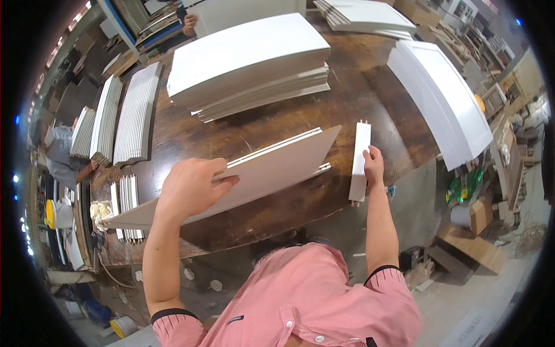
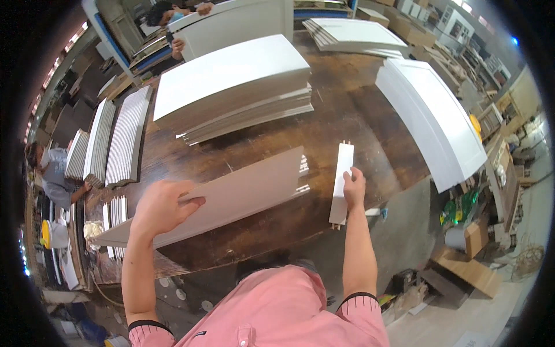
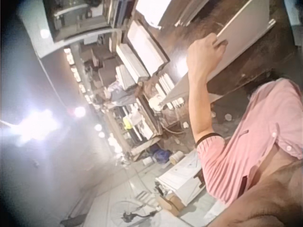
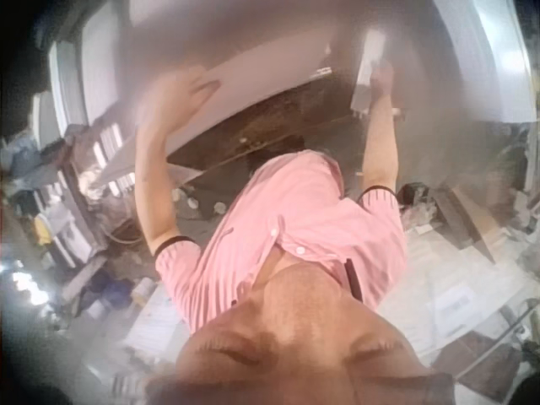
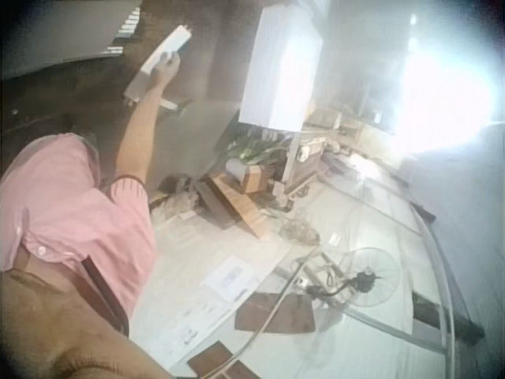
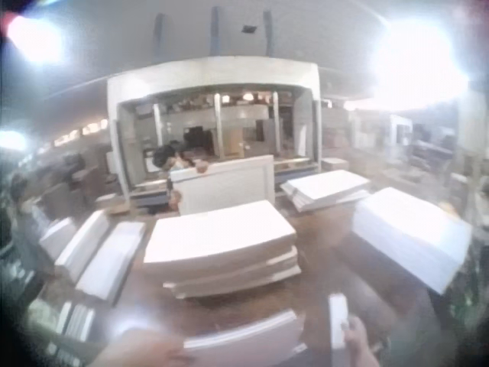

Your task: The person is sorting and assembling white wooden panels at a workbench, checking dowel holes and alignment.

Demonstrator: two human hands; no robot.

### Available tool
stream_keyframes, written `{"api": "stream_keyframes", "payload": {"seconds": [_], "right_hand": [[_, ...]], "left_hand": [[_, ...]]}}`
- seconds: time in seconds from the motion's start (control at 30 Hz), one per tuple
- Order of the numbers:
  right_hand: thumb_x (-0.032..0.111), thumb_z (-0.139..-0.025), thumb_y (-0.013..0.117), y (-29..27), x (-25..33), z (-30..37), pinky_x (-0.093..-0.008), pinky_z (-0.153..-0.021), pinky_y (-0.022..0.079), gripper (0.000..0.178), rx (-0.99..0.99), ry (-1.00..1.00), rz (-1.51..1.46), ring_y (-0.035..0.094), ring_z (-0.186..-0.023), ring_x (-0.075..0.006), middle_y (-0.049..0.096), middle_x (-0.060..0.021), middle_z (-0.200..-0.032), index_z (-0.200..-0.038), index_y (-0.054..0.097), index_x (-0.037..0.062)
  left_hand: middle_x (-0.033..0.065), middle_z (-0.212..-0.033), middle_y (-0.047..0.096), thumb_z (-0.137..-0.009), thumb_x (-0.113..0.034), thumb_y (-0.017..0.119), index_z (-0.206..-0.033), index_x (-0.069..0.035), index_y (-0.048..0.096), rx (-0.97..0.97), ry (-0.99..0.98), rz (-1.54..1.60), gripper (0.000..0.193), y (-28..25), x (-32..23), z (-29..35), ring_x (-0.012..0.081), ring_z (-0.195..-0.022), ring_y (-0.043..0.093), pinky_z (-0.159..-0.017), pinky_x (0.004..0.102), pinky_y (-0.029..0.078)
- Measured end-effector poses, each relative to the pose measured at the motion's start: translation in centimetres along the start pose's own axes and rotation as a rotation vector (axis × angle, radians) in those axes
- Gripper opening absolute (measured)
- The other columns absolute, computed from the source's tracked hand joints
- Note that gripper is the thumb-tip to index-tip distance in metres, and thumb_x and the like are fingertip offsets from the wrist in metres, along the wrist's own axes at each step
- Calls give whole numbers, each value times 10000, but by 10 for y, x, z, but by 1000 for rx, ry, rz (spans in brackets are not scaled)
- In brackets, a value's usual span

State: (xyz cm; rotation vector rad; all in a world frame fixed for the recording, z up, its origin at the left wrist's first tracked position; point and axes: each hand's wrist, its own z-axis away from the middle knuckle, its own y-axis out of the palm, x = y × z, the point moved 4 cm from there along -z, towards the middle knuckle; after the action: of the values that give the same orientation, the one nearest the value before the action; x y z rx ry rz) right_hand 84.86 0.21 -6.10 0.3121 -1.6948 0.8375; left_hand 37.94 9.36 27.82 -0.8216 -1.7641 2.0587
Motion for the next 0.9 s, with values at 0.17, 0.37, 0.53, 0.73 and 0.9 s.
{"api": "stream_keyframes", "payload": {"seconds": [0.17,0.37,0.53,0.73,0.9], "right_hand": [[197,-880,700,-14,47,44,-446,-1028,458,328,-59,-233,458,579,-1192,-375,625,-164,-1296,-1196,674,116],[101,-813,777,-8,67,81,-455,-962,492,359,-84,-388,361,597,-1142,-371,644,-116,-1258,-1153,677,160],[96,-823,777,20,103,97,-430,-994,481,402,37,-431,329,588,-1178,-348,636,-110,-1276,-1203,652,137],[93,-897,717,86,116,103,-361,-1041,423,643,413,54,-647,490,-1261,-170,533,-37,-1362,-1476,440,111],[334,-1015,593,110,123,78,-257,-680,404,274,306,-27,-517,482,-780,-76,544,35,-893,-1118,592,81]], "left_hand": [[219,-707,610,-791,-313,779,-794,-38,646,-48,-65,71,306,0,-3,1,440,-713,589,-623,489,461],[215,-677,599,-773,-295,797,-773,-23,639,-46,-58,44,315,-1,-6,-11,437,-678,580,-597,465,454],[199,-691,617,-783,-316,792,-776,-34,647,-75,-98,37,317,1,8,1,423,-680,600,-597,464,463],[135,-786,708,-867,-446,690,-893,-100,634,-133,133,-35,352,10,16,-8,340,-794,697,-739,467,533],[31,-1020,701,-836,-249,751,-983,-159,658,-960,394,89,196,-1,8,49,220,-1020,666,-1032,473,429]]}}
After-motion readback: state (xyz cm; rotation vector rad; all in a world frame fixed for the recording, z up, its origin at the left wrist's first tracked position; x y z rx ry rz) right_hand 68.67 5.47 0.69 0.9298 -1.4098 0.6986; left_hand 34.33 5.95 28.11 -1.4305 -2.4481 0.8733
